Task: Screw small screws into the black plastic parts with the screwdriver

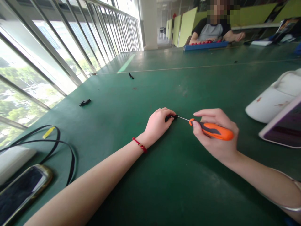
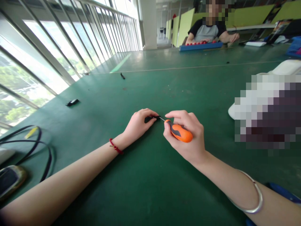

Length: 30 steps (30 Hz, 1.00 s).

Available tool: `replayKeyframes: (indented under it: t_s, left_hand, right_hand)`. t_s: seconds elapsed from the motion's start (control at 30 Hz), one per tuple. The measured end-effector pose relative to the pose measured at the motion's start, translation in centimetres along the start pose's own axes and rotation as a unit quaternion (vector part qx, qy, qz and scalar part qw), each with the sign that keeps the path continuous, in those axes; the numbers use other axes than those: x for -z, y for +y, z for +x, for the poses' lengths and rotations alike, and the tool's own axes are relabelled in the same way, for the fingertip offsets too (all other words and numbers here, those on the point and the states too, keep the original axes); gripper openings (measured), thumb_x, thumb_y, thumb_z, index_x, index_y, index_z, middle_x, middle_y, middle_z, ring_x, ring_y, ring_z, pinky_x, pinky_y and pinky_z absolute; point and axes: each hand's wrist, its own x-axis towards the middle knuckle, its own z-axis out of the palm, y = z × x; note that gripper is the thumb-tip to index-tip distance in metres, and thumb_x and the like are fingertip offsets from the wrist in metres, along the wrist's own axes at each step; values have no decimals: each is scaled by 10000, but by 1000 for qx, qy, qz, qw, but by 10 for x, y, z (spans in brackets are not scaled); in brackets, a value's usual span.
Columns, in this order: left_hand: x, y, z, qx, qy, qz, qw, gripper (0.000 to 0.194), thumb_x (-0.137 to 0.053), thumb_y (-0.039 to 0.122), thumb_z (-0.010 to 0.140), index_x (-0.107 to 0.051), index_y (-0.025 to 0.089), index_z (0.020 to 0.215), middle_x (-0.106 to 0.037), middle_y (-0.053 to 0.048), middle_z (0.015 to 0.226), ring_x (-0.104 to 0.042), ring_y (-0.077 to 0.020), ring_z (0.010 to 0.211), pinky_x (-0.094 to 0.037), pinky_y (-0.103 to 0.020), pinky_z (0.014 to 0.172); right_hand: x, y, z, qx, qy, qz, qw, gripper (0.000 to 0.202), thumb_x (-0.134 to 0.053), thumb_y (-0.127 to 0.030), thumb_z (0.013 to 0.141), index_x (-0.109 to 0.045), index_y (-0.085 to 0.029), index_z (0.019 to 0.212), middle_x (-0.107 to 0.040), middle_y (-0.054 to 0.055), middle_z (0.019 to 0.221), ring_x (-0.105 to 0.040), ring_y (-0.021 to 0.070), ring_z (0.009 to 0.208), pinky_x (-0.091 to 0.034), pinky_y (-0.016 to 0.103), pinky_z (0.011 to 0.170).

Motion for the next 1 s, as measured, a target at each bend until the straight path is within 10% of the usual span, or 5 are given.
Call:
replayKeyframes:
  t_s: [0.27, 0.4, 0.67, 1.0]
  left_hand:
    - [0, 7, -3, 86, 48, 80, 992, 173, -566, 263, 771, -617, 181, 914, -653, -21, 810, -597, -203, 826, -458, -339, 754]
    - [1, 12, -5, 53, 12, 20, 998, 402, -579, 354, 764, -511, 178, 1119, -641, 15, 748, -591, -166, 738, -460, -296, 694]
    - [2, 7, -4, -9, 38, 59, 998, 250, -540, 210, 778, -639, 199, 1008, -613, -41, 1100, -504, -217, 1026, -423, -349, 890]
    - [3, 7, -3, 7, 2, 64, 998, 142, -545, 248, 812, -673, 214, 862, -675, -17, 894, -562, -199, 896, -427, -342, 816]
  right_hand:
    - [-1, 0, 2, -24, 26, 35, 999, 174, -619, -124, 717, -594, -240, 844, -643, -5, 768, -618, 151, 674, -499, 273, 573]
    - [-2, 3, 2, -51, 34, 35, 997, 148, -618, -146, 728, -595, -243, 838, -640, 5, 783, -626, 160, 704, -490, 265, 542]
    - [-2, 6, 4, -58, 51, 31, 997, 88, -611, -179, 755, -561, -242, 719, -584, -1, 698, -576, 147, 655, -444, 271, 514]
    - [0, 3, 1, -9, 66, 28, 997, 87, -615, -205, 772, -553, -264, 777, -580, -3, 721, -580, 153, 627, -471, 316, 559]
